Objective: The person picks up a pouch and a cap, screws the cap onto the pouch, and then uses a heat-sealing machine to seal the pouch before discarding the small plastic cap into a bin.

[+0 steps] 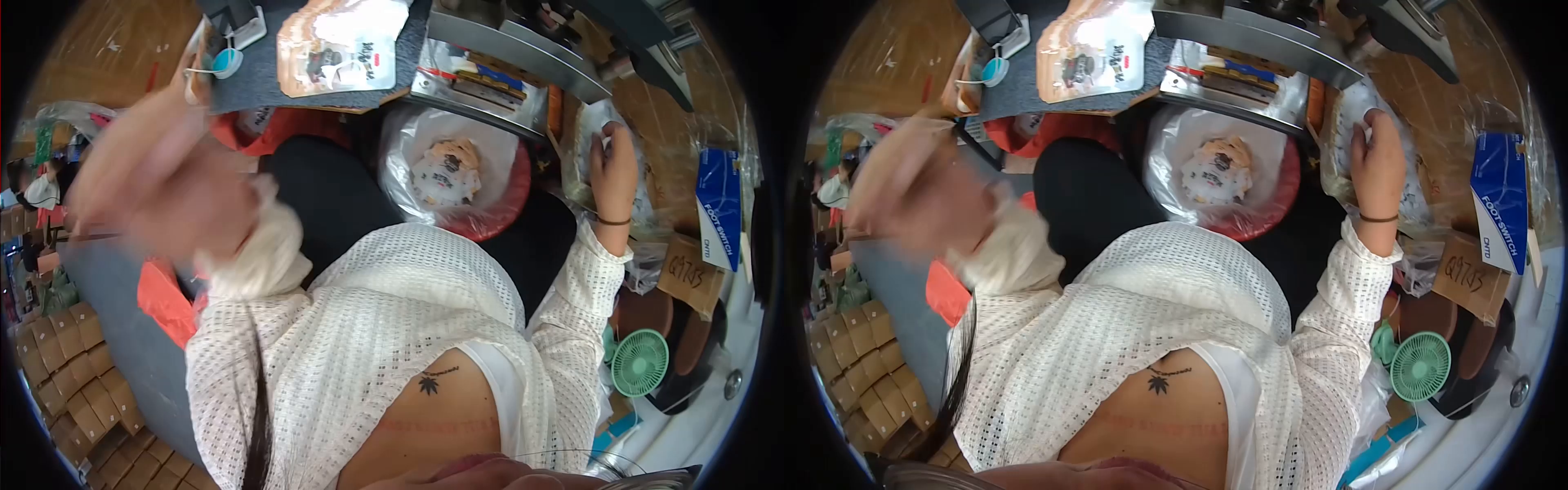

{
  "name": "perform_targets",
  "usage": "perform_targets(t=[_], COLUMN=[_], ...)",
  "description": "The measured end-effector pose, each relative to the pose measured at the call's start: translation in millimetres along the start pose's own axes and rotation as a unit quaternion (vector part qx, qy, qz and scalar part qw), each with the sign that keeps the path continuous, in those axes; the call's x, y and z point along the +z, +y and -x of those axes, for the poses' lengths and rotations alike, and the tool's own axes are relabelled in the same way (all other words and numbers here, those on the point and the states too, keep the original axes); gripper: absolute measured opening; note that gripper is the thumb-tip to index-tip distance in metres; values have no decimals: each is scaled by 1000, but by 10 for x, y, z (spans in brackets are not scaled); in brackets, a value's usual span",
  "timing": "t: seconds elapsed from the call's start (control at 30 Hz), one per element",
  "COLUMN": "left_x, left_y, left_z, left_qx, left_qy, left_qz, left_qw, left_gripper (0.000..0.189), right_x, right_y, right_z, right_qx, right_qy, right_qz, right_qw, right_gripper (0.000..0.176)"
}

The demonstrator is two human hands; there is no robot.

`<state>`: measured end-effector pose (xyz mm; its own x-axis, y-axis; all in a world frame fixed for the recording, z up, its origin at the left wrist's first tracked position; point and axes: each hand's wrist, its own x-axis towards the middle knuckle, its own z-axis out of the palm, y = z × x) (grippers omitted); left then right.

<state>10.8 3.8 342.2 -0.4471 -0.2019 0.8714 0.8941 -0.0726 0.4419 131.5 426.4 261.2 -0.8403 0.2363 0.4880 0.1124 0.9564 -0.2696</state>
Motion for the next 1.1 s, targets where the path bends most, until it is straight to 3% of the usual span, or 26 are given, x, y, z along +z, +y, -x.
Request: perform_targets(t=[0.07,0.1,0.17,0.23,0.27,0.3,0.33,0.4,0.43,0.5,0.57,0.7,0.73,0.83,0.97,1.0,1.1], left_x=[73,36,-111,-111,-87,-80,-78,33,113,255,430,655,692,790,857,857,869], left_y=[-636,-921,-1109,-966,-865,-826,-804,-691,-620,-483,-348,-174,-132,-42,56,33,-136], left_z=[399,624,984,1104,1109,1125,1140,1155,1148,1140,1200,1263,1274,1417,1437,1449,1501], left_qx=[-93,-3,-11,-6,15,-32,-79,-200,-280,-432,-467,-519,-535,-585,-688,-694,-695], left_qy=[-142,-255,-451,-457,-471,-461,-447,-376,-381,-380,-375,-413,-420,-393,-382,-390,-391], left_qz=[-140,-360,-491,-443,-439,-392,-343,-233,-168,-34,52,60,66,163,266,282,286], left_qw=[976,898,745,772,765,796,822,874,865,817,799,746,730,690,557,535,531], left_gripper=[48,60,70,69,53,49,45,28,25,20,21,16,15,17,29,30,32], right_x=[-6,-49,-154,-206,-267,-313,-293,-335,-343,-287,-197,-143,-161,-176,-232,-271,-296], right_y=[-16,-32,-46,49,50,12,-53,-272,-448,-869,-1023,-1177,-1209,-1121,-1071,-1049,-836], right_z=[-36,-43,-23,68,121,145,176,141,134,202,255,129,100,112,117,115,176], right_qx=[-33,-39,-53,32,66,99,81,-29,-83,27,69,48,22,13,-62,-88,-48], right_qy=[14,28,52,61,66,70,109,65,44,-50,-89,-27,-42,-83,-104,-87,-6], right_qz=[4,21,57,2,-47,-96,-196,-189,-184,-328,-424,-499,-437,-350,-226,-202,-195], right_qw=[999,999,996,998,994,988,971,979,979,943,899,865,898,933,967,972,980], right_gripper=[17,19,22,22,21,21,17,16,15,12,12,10,8,13,16,17,24])
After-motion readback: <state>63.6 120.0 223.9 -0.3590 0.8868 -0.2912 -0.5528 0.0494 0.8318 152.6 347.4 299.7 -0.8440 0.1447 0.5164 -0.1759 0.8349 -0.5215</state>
